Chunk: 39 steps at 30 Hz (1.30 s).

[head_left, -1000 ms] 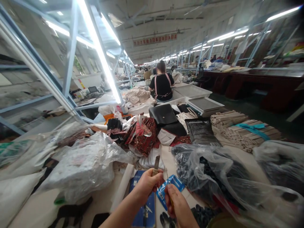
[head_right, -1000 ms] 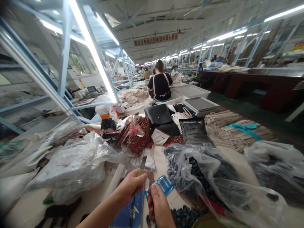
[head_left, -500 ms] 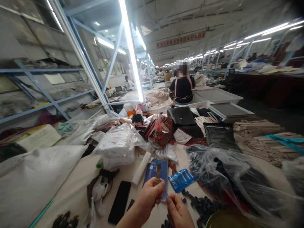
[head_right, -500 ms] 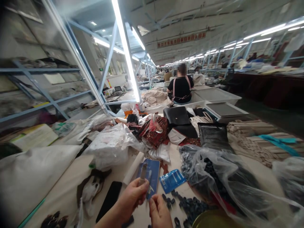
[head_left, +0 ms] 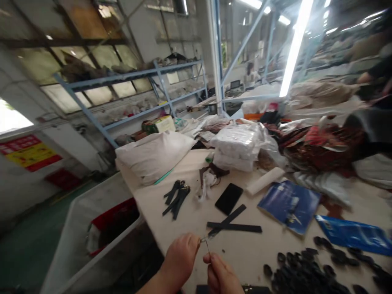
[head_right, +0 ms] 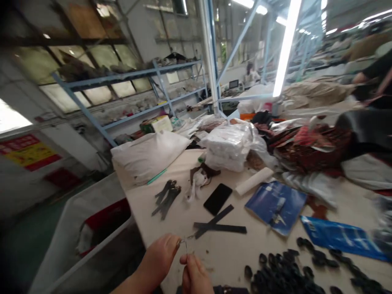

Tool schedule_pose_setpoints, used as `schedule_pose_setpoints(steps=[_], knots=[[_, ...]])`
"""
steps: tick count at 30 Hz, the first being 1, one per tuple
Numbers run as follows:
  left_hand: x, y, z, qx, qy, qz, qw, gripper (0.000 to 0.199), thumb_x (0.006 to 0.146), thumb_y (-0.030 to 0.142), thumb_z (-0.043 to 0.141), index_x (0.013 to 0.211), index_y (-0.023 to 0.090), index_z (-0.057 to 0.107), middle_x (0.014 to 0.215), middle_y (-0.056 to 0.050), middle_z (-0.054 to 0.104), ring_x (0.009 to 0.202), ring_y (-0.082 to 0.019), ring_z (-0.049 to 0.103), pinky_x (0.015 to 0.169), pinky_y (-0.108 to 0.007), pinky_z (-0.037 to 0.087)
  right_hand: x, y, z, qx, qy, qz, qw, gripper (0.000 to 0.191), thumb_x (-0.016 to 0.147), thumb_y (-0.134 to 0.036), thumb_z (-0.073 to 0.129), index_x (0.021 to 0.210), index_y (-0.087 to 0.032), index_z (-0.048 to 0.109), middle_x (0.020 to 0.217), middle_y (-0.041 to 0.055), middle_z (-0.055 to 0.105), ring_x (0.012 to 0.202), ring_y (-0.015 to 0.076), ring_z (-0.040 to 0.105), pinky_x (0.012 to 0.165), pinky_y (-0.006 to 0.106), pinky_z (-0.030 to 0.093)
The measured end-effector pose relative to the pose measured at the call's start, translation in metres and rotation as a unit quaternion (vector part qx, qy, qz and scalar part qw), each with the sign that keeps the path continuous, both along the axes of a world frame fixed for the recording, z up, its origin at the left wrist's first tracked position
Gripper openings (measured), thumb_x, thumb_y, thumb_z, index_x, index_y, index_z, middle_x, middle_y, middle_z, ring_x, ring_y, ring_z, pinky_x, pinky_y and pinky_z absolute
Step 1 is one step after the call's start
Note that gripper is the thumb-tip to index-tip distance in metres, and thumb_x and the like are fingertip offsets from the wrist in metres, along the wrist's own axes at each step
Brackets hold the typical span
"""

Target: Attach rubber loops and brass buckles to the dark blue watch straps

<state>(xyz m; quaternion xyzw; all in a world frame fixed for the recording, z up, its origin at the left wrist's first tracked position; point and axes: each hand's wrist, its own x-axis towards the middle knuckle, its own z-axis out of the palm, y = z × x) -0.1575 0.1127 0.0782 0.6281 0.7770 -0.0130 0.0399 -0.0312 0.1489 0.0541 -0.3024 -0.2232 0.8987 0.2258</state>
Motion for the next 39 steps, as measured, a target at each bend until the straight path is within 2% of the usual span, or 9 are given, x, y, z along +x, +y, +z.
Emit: schedule_pose_setpoints(steps=[4, 8, 11, 14, 20, 24, 29, 34, 39], knots=[[-0.062, -0.126, -0.066, -0.07, 0.074, 0.042, 0.994, 0.018, 0.081, 0.012, 0.036, 0.089, 0.018, 0.051, 0.085, -0.007, 0.057, 0.078, -0.023, 0.054, 0.066, -0.036, 0.046, -0.061, -0.108, -0.054, -0.045, -0.009, 0.14, 0.989, 0.033, 0.06, -0.049, 0.053, 0.07, -0.02, 0.041, 0.034, -0.0131, 0.022, 0.03, 0.0021, 0.013, 0.035, 0.019, 0.005], [-0.093, -0.24, -0.135, -0.173, 0.027, 0.036, 0.984, 0.019, 0.078, 0.014, 0.041, 0.095, 0.016, 0.049, 0.089, -0.009, 0.057, 0.081, -0.023, 0.057, 0.069, -0.036, 0.047, -0.091, -0.214, -0.108, -0.119, -0.081, 0.194, 0.97, 0.017, 0.063, -0.033, 0.045, 0.066, -0.02, 0.034, 0.036, -0.0126, 0.022, 0.03, 0.0015, 0.015, 0.038, 0.017, 0.005], [-0.106, -0.301, -0.171, -0.201, -0.035, 0.087, 0.975, 0.015, 0.08, 0.02, 0.043, 0.093, 0.016, 0.049, 0.09, -0.009, 0.059, 0.083, -0.023, 0.058, 0.072, -0.034, 0.047, -0.096, -0.267, -0.132, -0.144, -0.121, 0.227, 0.955, 0.014, 0.065, -0.032, 0.041, 0.067, -0.02, 0.034, 0.036, -0.0128, 0.02, 0.03, 0.0015, 0.014, 0.038, 0.017, 0.004], [-0.122, -0.341, -0.187, -0.199, -0.059, 0.167, 0.964, 0.016, 0.084, 0.023, 0.036, 0.09, 0.014, 0.049, 0.085, -0.011, 0.062, 0.079, -0.024, 0.061, 0.066, -0.033, 0.047, -0.101, -0.293, -0.139, -0.126, -0.131, 0.242, 0.953, 0.018, 0.064, -0.037, 0.042, 0.069, -0.021, 0.035, 0.035, -0.013, 0.017, 0.03, 0.0022, 0.013, 0.038, 0.019, 0.002], [-0.13, -0.359, -0.181, -0.13, -0.151, 0.214, 0.956, 0.028, 0.088, 0.043, 0.029, 0.098, 0.019, 0.041, 0.08, -0.004, 0.062, 0.071, -0.02, 0.062, 0.058, -0.027, 0.044, -0.125, -0.302, -0.146, -0.087, -0.18, 0.215, 0.956, 0.021, 0.063, -0.038, 0.044, 0.072, -0.02, 0.037, 0.035, -0.014, 0.018, 0.031, 0.0011, 0.013, 0.04, 0.019, 0.003], [-0.124, -0.348, -0.182, -0.128, -0.114, 0.115, 0.978, 0.022, 0.088, 0.029, 0.028, 0.092, 0.017, 0.045, 0.084, -0.007, 0.059, 0.072, -0.021, 0.059, 0.061, -0.031, 0.046, -0.135, -0.295, -0.155, -0.096, -0.167, 0.206, 0.959, 0.018, 0.068, -0.034, 0.047, 0.074, -0.018, 0.04, 0.037, -0.0137, 0.021, 0.032, 0.0003, 0.015, 0.04, 0.018, 0.004], [-0.137, -0.343, -0.207, -0.097, -0.038, 0.066, 0.992, 0.012, 0.083, 0.017, 0.038, 0.09, 0.015, 0.047, 0.084, -0.008, 0.057, 0.076, -0.022, 0.058, 0.065, -0.035, 0.049, -0.154, -0.298, -0.151, -0.138, -0.208, 0.171, 0.953, 0.013, 0.081, -0.021, 0.035, 0.07, -0.017, 0.041, 0.036, -0.0118, 0.023, 0.03, 0.0005, 0.017, 0.039, 0.016, 0.005], [-0.154, -0.346, -0.233, -0.124, -0.038, 0.016, 0.991, 0.012, 0.079, 0.024, 0.046, 0.085, 0.014, 0.051, 0.078, -0.008, 0.059, 0.068, -0.025, 0.06, 0.058, -0.037, 0.051, -0.166, -0.307, -0.15, -0.219, -0.223, 0.171, 0.934, 0.019, 0.084, -0.018, 0.03, 0.065, -0.018, 0.033, 0.034, -0.0125, 0.018, 0.028, 0.0004, 0.012, 0.039, 0.014, 0.002], [-0.152, -0.351, -0.242, -0.126, -0.043, -0.027, 0.991, 0.014, 0.079, 0.025, 0.048, 0.086, 0.014, 0.052, 0.078, -0.008, 0.06, 0.068, -0.024, 0.061, 0.058, -0.035, 0.051, -0.156, -0.309, -0.151, -0.285, -0.193, 0.156, 0.926, 0.019, 0.083, -0.016, 0.03, 0.063, -0.018, 0.029, 0.036, -0.0124, 0.018, 0.028, 0.0005, 0.013, 0.037, 0.013, 0.003]])
